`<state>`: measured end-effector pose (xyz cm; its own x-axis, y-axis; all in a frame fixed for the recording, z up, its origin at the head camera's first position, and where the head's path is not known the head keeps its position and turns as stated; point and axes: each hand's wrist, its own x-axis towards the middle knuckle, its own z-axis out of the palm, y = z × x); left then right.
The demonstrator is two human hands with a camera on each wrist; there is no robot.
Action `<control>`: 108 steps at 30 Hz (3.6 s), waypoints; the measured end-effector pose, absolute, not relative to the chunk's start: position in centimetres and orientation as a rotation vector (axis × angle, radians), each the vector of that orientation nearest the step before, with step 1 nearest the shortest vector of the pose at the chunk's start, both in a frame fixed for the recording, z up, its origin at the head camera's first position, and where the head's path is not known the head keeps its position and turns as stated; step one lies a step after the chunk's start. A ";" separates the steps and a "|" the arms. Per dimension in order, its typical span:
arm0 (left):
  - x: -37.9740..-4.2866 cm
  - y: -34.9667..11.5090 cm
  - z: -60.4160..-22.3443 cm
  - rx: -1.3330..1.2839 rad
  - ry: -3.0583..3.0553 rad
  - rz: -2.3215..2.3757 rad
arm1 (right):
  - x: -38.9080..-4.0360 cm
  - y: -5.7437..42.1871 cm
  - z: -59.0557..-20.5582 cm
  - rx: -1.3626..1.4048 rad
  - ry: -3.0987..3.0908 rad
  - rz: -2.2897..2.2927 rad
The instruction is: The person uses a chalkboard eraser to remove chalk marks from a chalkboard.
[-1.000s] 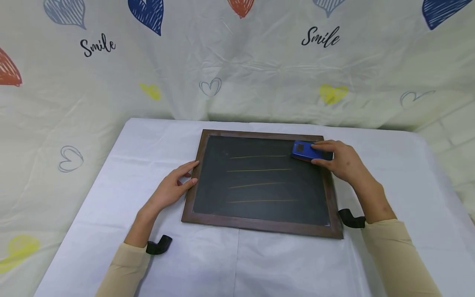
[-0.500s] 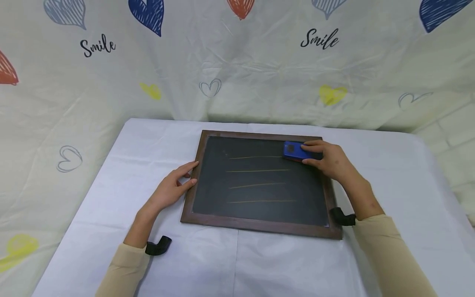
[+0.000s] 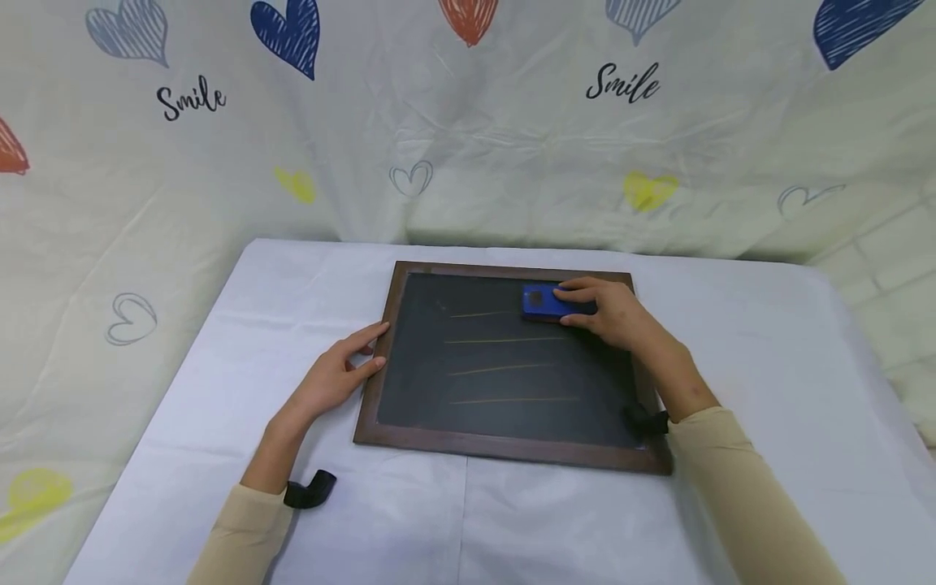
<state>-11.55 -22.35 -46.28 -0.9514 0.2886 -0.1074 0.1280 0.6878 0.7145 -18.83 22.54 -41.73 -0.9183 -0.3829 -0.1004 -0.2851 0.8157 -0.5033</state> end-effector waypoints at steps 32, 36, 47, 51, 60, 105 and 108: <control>-11.4 -21.9 -46.2 0.279 2.671 1.127 | -21.0 14.2 -41.5 -0.681 2.644 -0.742; -11.4 -22.0 -46.2 0.276 2.667 1.130 | -21.2 12.9 -41.5 -0.683 2.610 -0.754; -11.5 -21.9 -46.2 0.288 2.671 1.130 | -21.4 9.2 -41.3 -0.726 2.582 -0.698; -11.7 -21.7 -46.2 0.302 2.669 1.133 | -21.3 8.3 -41.2 -0.740 2.580 -0.679; -11.8 -21.3 -46.1 0.285 2.665 1.115 | -21.3 8.2 -41.2 -0.739 2.610 -0.646; -11.7 -21.9 -45.6 0.298 2.628 1.128 | -19.3 23.0 -41.1 -0.499 2.764 -0.671; -11.7 -21.9 -45.6 0.289 2.625 1.131 | -18.8 24.1 -41.0 -0.479 2.765 -0.655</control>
<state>-11.71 -21.91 -45.59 -0.9442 0.2852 -0.1647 0.0761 0.6755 0.7334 -18.81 24.13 -41.02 -0.9121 -0.3722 -0.1719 -0.2555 0.8439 -0.4718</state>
